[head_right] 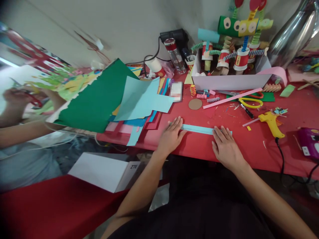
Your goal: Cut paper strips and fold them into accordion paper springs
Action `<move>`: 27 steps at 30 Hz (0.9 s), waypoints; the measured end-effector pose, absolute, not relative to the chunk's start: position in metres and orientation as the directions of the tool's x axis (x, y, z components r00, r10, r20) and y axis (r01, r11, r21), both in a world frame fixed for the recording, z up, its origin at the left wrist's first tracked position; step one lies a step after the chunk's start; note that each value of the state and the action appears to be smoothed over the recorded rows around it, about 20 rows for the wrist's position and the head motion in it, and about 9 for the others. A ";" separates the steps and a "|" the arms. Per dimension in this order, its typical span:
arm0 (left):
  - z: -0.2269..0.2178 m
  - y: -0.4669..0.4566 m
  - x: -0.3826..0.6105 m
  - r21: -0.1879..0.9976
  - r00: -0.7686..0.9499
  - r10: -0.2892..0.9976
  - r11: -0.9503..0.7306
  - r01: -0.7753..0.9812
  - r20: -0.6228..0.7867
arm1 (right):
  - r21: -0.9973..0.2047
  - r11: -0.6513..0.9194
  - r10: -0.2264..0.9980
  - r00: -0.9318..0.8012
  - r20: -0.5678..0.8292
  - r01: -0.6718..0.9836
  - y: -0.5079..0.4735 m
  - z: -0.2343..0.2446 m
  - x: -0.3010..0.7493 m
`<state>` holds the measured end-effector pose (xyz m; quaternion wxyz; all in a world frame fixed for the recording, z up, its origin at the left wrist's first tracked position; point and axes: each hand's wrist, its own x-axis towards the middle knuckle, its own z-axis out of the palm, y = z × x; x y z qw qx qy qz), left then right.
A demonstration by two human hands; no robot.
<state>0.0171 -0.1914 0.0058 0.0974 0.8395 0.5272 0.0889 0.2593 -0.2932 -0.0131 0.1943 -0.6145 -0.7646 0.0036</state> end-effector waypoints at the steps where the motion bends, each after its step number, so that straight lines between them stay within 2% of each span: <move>1: 0.006 -0.195 0.022 0.237 0.415 0.908 -0.417 0.878 0.059 | -0.236 0.247 0.940 -0.172 0.296 0.940 -0.293 -0.013 0.259; 4: 0.004 -0.212 0.046 0.234 0.508 0.858 -0.512 0.827 0.081 | -0.206 0.251 0.934 -0.180 0.309 0.946 -0.293 -0.013 0.258; 7: 0.000 -0.232 0.077 0.279 0.698 0.705 -0.700 0.657 0.125 | -0.195 0.259 0.929 -0.188 0.319 0.946 -0.293 -0.015 0.259; 10: -0.001 -0.239 0.091 0.307 0.733 0.661 -0.739 0.599 0.161 | -0.202 0.268 0.928 -0.196 0.316 0.942 -0.293 -0.017 0.261; 13: 0.001 -0.229 0.074 0.336 0.703 0.696 -0.703 0.627 0.144 | -0.195 0.269 0.927 -0.199 0.317 0.943 -0.293 -0.017 0.262; 18: 0.002 -0.202 0.009 0.350 0.546 0.834 -0.535 0.769 0.076 | -0.185 0.257 0.925 -0.186 0.330 0.949 -0.293 -0.016 0.260; 24: 0.008 -0.186 -0.002 0.265 0.306 0.945 -0.325 0.908 0.112 | -0.170 0.243 0.930 -0.179 0.322 0.955 -0.293 -0.016 0.257; 27: 0.015 -0.185 0.029 0.248 0.356 0.922 -0.385 0.889 0.154 | -0.133 0.234 0.928 -0.180 0.327 0.963 -0.291 -0.013 0.254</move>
